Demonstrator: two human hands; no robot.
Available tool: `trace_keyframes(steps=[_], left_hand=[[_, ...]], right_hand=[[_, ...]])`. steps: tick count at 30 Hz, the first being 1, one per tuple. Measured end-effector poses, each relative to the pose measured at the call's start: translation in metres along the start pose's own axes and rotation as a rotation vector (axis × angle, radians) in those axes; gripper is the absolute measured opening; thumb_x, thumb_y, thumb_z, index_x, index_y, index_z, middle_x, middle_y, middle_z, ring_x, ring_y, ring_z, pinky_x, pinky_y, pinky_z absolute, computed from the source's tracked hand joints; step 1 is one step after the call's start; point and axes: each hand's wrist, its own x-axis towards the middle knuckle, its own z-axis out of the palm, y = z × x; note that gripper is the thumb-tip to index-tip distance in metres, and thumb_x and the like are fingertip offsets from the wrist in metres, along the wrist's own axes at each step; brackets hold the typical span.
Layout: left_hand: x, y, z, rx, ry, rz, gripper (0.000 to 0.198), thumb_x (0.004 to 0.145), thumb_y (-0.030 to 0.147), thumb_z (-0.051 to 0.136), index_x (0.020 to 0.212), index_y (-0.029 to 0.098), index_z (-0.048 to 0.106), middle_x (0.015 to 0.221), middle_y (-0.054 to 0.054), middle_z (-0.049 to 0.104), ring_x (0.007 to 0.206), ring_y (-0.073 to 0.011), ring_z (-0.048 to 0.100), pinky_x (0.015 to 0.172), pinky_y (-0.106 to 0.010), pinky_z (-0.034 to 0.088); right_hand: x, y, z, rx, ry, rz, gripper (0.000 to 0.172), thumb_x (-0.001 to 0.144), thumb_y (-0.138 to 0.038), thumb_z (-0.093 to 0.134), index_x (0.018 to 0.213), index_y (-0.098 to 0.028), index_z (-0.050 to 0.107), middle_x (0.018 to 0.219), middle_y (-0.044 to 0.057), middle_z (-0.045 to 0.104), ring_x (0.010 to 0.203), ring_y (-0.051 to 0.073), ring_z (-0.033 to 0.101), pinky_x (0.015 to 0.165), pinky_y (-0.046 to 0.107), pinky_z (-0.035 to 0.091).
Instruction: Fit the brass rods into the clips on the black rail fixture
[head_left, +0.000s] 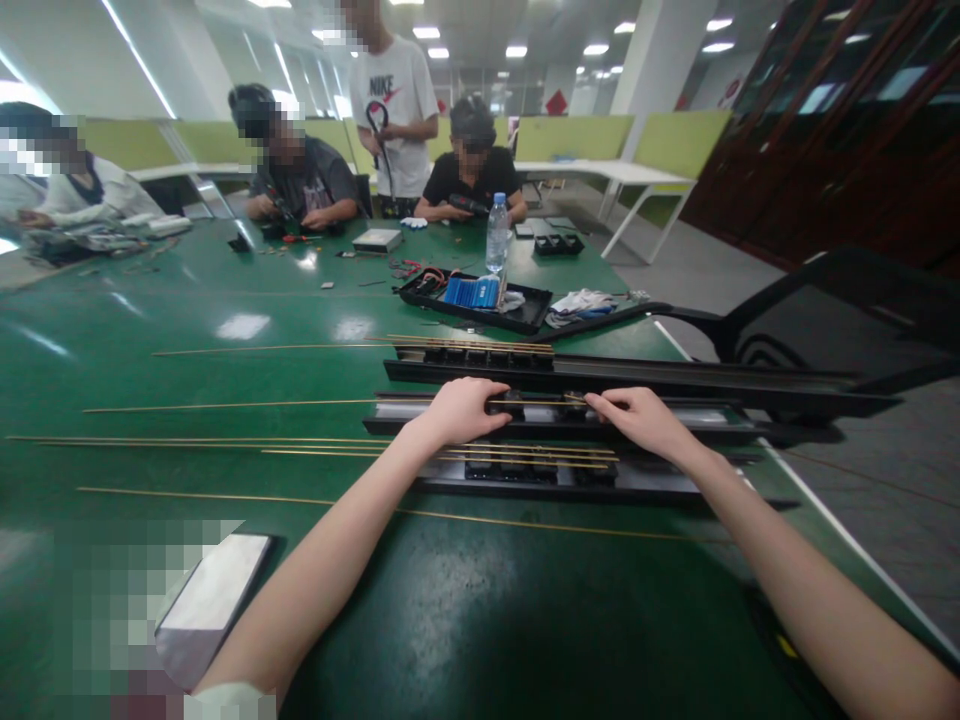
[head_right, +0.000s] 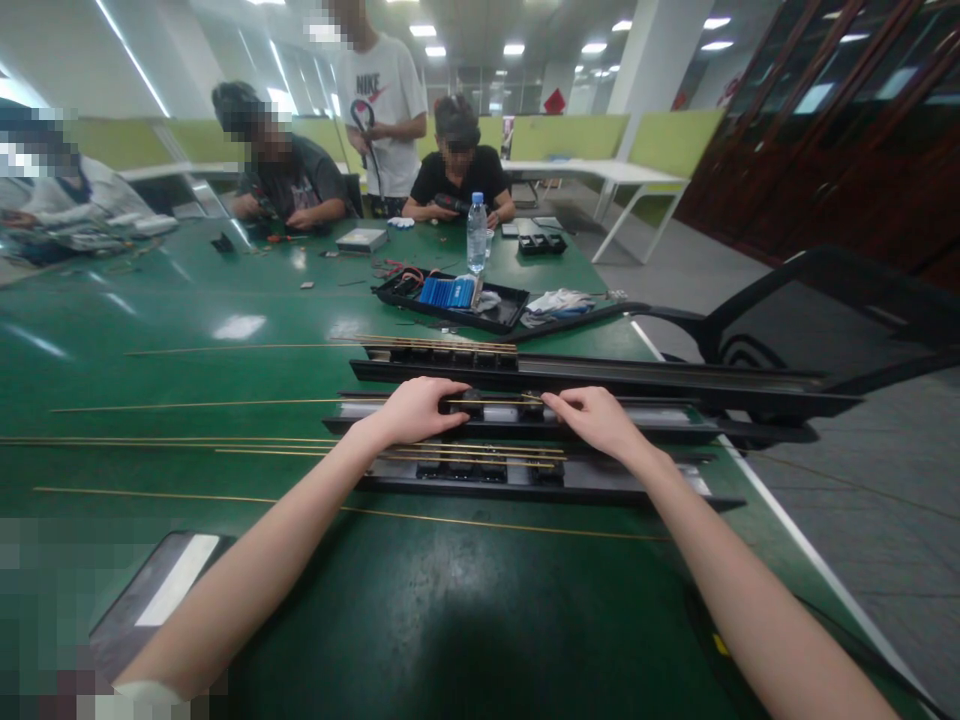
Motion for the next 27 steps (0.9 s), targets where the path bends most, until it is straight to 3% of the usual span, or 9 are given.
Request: trace_keyframes(steps=[27], left_hand=[[0.0005,-0.0015,0.0017,-0.002,0.002,0.003,0.052,0.086,0.049,0.059,0.133,0.025,0.062,0.129,-0.003,0.068,0.117,-0.0253,0.064,0.101,-0.035,0.050]], right_hand=[[-0.0001,0.0003,-0.0023,0.001,-0.007,-0.008,0.060,0.091,-0.066,0.045,0.058,-0.018,0.057,0.052,-0.001,0.051,0.055,0.015,0.047,0.057,0.030,0.031]])
